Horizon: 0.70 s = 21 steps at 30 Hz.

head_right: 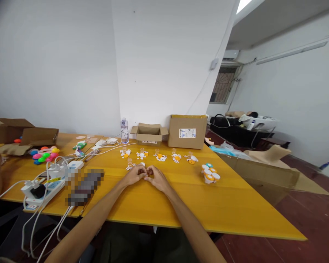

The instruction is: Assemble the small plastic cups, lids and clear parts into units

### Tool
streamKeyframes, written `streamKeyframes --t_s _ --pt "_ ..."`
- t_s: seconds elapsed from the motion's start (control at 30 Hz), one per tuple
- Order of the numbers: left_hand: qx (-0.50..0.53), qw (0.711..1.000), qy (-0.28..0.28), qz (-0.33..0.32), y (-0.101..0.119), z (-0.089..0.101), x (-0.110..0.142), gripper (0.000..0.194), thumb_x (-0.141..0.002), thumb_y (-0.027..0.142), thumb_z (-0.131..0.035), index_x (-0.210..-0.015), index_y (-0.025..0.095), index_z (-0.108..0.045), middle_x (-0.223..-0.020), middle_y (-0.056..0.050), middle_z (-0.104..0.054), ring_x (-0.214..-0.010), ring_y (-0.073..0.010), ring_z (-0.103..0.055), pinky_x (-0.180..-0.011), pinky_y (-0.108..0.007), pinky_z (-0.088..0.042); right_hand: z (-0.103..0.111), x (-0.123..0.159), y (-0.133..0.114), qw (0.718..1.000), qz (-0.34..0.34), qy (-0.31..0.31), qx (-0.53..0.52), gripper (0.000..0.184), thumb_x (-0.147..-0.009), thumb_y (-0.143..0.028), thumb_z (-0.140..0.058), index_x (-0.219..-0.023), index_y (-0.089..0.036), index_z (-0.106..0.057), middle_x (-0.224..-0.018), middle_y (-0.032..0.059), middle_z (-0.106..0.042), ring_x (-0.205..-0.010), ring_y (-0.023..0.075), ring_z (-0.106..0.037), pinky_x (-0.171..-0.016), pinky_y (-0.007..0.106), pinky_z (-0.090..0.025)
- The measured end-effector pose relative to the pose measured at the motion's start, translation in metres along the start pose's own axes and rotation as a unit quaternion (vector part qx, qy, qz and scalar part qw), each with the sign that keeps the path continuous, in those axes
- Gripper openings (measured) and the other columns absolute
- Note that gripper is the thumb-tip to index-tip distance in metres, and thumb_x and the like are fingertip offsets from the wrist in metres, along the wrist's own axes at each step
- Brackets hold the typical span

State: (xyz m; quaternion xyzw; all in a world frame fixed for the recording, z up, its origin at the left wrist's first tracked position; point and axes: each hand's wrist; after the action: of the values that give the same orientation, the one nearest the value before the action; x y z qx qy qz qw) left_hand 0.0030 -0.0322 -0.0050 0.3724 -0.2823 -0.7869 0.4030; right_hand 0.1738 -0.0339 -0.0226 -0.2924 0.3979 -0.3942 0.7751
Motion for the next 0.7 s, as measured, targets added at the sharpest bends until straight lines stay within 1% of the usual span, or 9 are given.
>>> streamKeyframes --t_s 0.2,0.43,0.7 --pt "-0.010 1.000 -0.001 -0.004 0.0012 0.0011 0.0010 0.011 -0.073 0.012 -0.059 -0.064 0.018 -0.061 -0.076 0.000 -0.056 -0.072 -0.0138 -0.053 -0.073 -0.027 -0.044 0.0001 -0.0005 -0.0003 1.000 0.007 -0.005 -0.010 0.017 -0.071 -0.024 -0.065 -0.085 -0.023 -0.055 -0.083 -0.0008 -0.063 -0.076 0.0165 -0.058 -0.074 0.031 -0.047" --pt "0.008 1.000 -0.009 -0.004 -0.0006 0.0005 -0.0003 0.011 -0.074 0.010 -0.059 -0.066 0.017 -0.060 -0.075 0.000 -0.055 -0.071 -0.0133 -0.052 -0.072 -0.027 -0.044 -0.0004 -0.0005 0.0000 1.000 0.009 -0.004 -0.003 0.016 -0.071 -0.024 -0.065 -0.084 -0.023 -0.056 -0.082 -0.0006 -0.064 -0.075 0.0163 -0.057 -0.073 0.031 -0.047" --pt "0.015 1.000 -0.016 -0.019 -0.0032 0.0003 -0.0001 0.011 -0.076 0.011 -0.057 -0.068 0.018 -0.057 -0.075 0.000 -0.054 -0.073 -0.0141 -0.051 -0.074 -0.028 -0.043 -0.0006 0.0000 0.0004 1.000 0.015 -0.004 0.006 0.014 -0.072 -0.026 -0.063 -0.083 -0.023 -0.055 -0.080 -0.0011 -0.063 -0.074 0.0162 -0.057 -0.072 0.030 -0.046"
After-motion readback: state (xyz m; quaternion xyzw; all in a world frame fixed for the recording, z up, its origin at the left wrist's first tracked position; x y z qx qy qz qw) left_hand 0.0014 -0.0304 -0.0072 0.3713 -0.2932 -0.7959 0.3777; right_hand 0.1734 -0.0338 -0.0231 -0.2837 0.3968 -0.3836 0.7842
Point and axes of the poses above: each hand's wrist, its own x-axis away from the middle knuckle, its own z-axis out of the back of the hand, y = z × x
